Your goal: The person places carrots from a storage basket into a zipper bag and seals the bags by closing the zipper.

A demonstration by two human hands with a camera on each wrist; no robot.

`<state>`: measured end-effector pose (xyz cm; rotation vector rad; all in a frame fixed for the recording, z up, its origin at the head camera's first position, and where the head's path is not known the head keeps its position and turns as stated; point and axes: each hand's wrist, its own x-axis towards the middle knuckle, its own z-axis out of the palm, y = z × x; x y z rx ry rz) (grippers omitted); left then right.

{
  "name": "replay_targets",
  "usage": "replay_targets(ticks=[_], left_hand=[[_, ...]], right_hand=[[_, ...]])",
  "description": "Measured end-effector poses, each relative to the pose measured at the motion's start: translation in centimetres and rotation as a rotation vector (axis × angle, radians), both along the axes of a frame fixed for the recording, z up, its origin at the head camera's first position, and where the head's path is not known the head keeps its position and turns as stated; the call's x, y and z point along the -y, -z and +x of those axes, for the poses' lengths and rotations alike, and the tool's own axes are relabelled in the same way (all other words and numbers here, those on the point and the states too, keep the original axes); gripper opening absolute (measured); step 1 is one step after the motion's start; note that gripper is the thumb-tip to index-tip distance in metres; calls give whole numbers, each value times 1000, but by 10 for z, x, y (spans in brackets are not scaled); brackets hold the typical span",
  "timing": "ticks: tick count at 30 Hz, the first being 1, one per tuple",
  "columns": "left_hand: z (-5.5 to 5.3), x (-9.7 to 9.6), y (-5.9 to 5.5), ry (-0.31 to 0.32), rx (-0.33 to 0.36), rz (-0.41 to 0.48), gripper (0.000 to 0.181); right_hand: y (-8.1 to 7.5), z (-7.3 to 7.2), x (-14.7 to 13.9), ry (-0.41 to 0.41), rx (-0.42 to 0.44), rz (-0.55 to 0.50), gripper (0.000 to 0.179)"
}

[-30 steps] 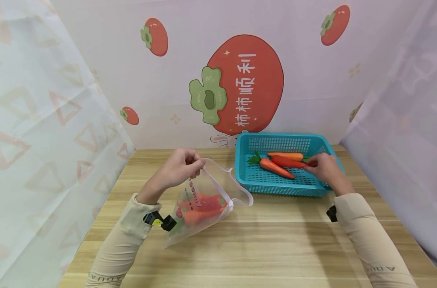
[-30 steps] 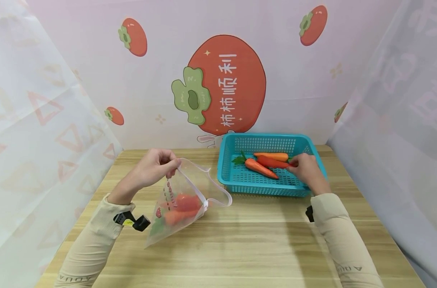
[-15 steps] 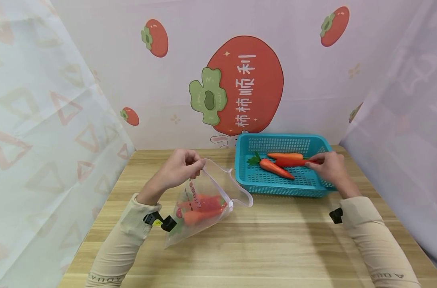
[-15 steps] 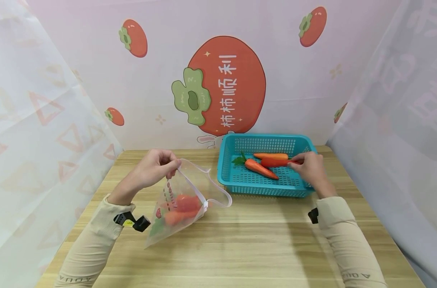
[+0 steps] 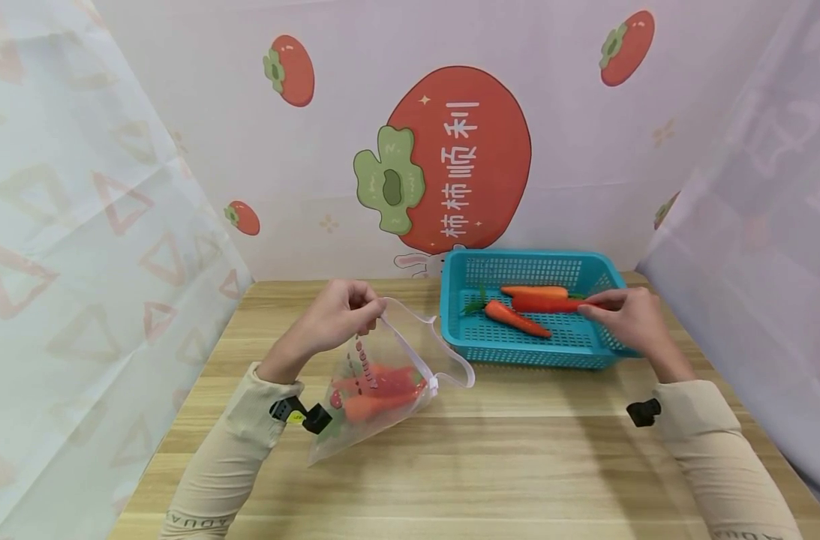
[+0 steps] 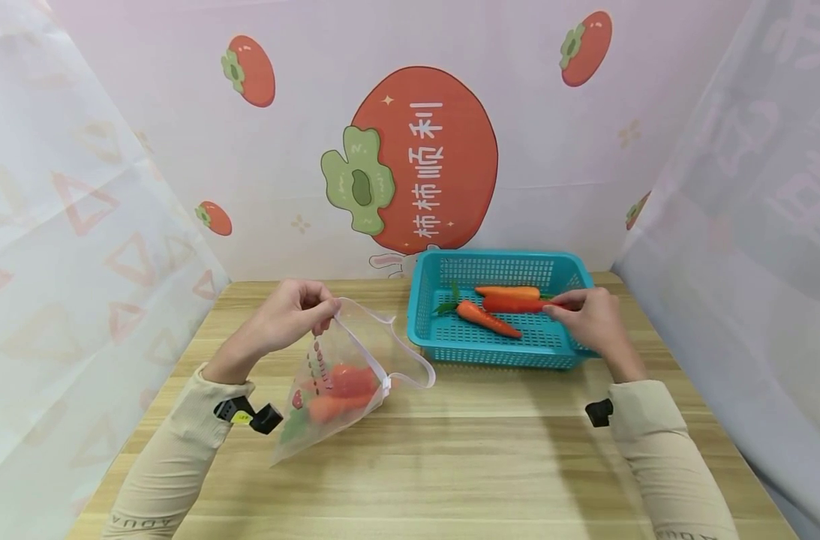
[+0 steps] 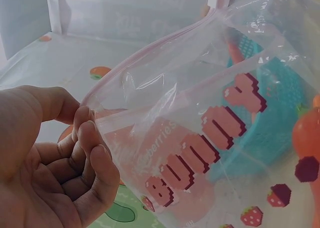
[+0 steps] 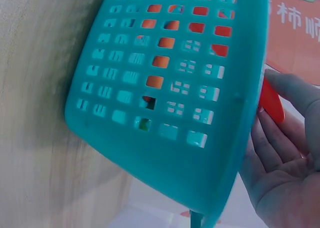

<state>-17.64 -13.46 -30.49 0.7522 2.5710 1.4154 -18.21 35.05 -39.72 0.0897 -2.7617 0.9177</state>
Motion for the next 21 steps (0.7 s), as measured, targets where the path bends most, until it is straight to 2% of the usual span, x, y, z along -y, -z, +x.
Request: replay_targets(ticks=[10, 21], left_hand=[[-1, 0, 1, -2, -12, -9, 25], [-1, 0, 1, -6, -6, -12, 25]], right_hand=[[-9, 9, -7, -8, 90, -95, 48], [-17, 18, -5, -70, 100, -147, 42]])
